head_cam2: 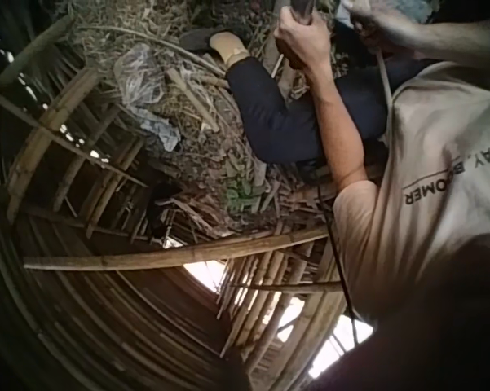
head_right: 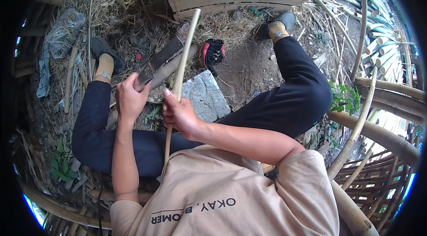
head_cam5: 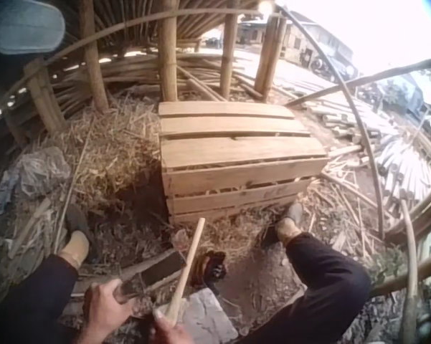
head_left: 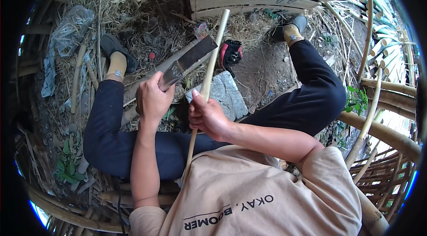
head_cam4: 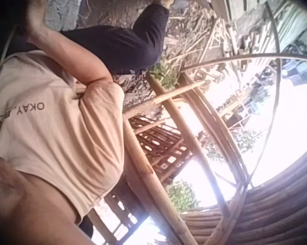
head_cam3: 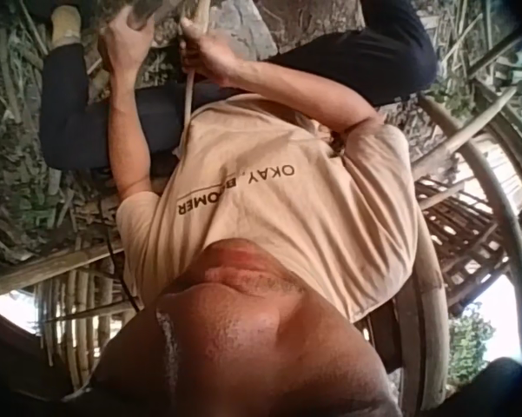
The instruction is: The person shaves a thin wooden pole using a knife, stripping away sections of the bark and outer layer to smooth the surface.
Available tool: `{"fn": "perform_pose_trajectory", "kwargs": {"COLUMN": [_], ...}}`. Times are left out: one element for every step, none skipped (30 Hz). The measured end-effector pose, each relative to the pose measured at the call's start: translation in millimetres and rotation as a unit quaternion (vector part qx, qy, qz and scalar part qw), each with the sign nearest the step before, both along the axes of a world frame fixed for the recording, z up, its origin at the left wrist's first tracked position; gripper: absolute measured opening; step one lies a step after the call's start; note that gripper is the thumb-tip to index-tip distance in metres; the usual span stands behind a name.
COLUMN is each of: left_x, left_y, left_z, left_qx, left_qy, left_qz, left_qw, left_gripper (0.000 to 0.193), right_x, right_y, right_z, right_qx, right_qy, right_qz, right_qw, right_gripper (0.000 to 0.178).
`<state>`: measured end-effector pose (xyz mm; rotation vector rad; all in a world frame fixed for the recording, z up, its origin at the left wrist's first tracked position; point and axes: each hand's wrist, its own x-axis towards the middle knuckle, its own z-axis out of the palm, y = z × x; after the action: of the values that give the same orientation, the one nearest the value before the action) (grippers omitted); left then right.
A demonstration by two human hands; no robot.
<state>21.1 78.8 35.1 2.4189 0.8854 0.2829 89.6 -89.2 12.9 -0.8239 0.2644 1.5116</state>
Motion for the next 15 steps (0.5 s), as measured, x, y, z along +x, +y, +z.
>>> {"fn": "perform_pose_trajectory", "kwargs": {"left_x": [1.6, 0.6, -0.3, -1.4, -1.0, -0.4, 0.6, 1.3, 0.7, 0.1, -1.2, -1.9, -2.3, -1.4, -2.4], "left_y": [-0.6, -0.7, 0.0, 0.3, 0.3, 0.6, 1.5, 2.7, 3.5, 4.3, 4.1, 4.9, 6.7, 7.8, 9.0], "left_z": [2.0, 1.7, 1.0, 0.6, 4.2, 4.8, 5.1, 5.4, 5.5, 5.2, 4.2, 1.5, -2.6, -4.9, -4.9], "left_qx": [0.004, -0.009, -0.021, -0.034, -0.043, -0.030, -0.018, -0.005, -0.017, -0.029, -0.043, -0.039, -0.035, -0.033, -0.049], "left_qy": [0.009, -0.002, -0.013, -0.024, -0.023, -0.018, -0.012, -0.007, -0.030, -0.053, -0.076, -0.099, -0.122, -0.146, -0.121], "left_qz": [0.010, 0.019, 0.028, 0.038, 0.043, 0.047, 0.051, 0.053, 0.050, 0.047, 0.044, 0.028, 0.011, -0.007, -0.006], "left_qw": [1.000, 1.000, 0.999, 0.998, 0.998, 0.998, 0.998, 0.999, 0.998, 0.997, 0.995, 0.994, 0.992, 0.989, 0.991], "left_gripper": [0.023, 0.023, 0.023, 0.023, 0.022, 0.022, 0.023, 0.023, 0.024, 0.025, 0.026, 0.027, 0.028, 0.029, 0.029], "right_x": [-1.9, -6.7, -9.4, -9.6, -7.7, -6.1, -4.8, -4.6, -4.9, -5.0, -5.6, -5.1, -4.1, -3.1, -3.3], "right_y": [3.6, 8.5, 10.9, 9.8, 10.5, 10.4, 9.2, 9.4, 9.7, 10.1, 9.3, 8.1, 6.9, 5.7, 5.0], "right_z": [-0.4, -0.9, -0.6, 0.5, 4.2, 6.1, 5.0, 5.2, 5.6, 5.7, 4.7, 2.2, -1.3, -4.7, -7.0], "right_qx": [0.007, 0.013, 0.020, 0.013, 0.008, 0.004, 0.004, -0.010, -0.023, -0.036, -0.033, -0.021, -0.008, 0.003, 0.001], "right_qy": [0.002, 0.007, 0.011, 0.014, 0.017, 0.021, 0.025, 0.026, 0.028, 0.030, 0.036, 0.044, 0.052, 0.058, 0.063], "right_qz": [0.003, 0.007, 0.011, 0.010, 0.010, 0.010, 0.007, 0.001, -0.005, -0.011, -0.004, -0.004, -0.003, -0.005, -0.006], "right_qw": [1.000, 1.000, 1.000, 1.000, 1.000, 1.000, 1.000, 1.000, 0.999, 0.999, 0.999, 0.999, 0.999, 0.998, 0.998], "right_gripper": [0.051, 0.051, 0.050, 0.050, 0.050, 0.050, 0.050, 0.050, 0.050, 0.049, 0.048, 0.048, 0.048, 0.048, 0.048]}}
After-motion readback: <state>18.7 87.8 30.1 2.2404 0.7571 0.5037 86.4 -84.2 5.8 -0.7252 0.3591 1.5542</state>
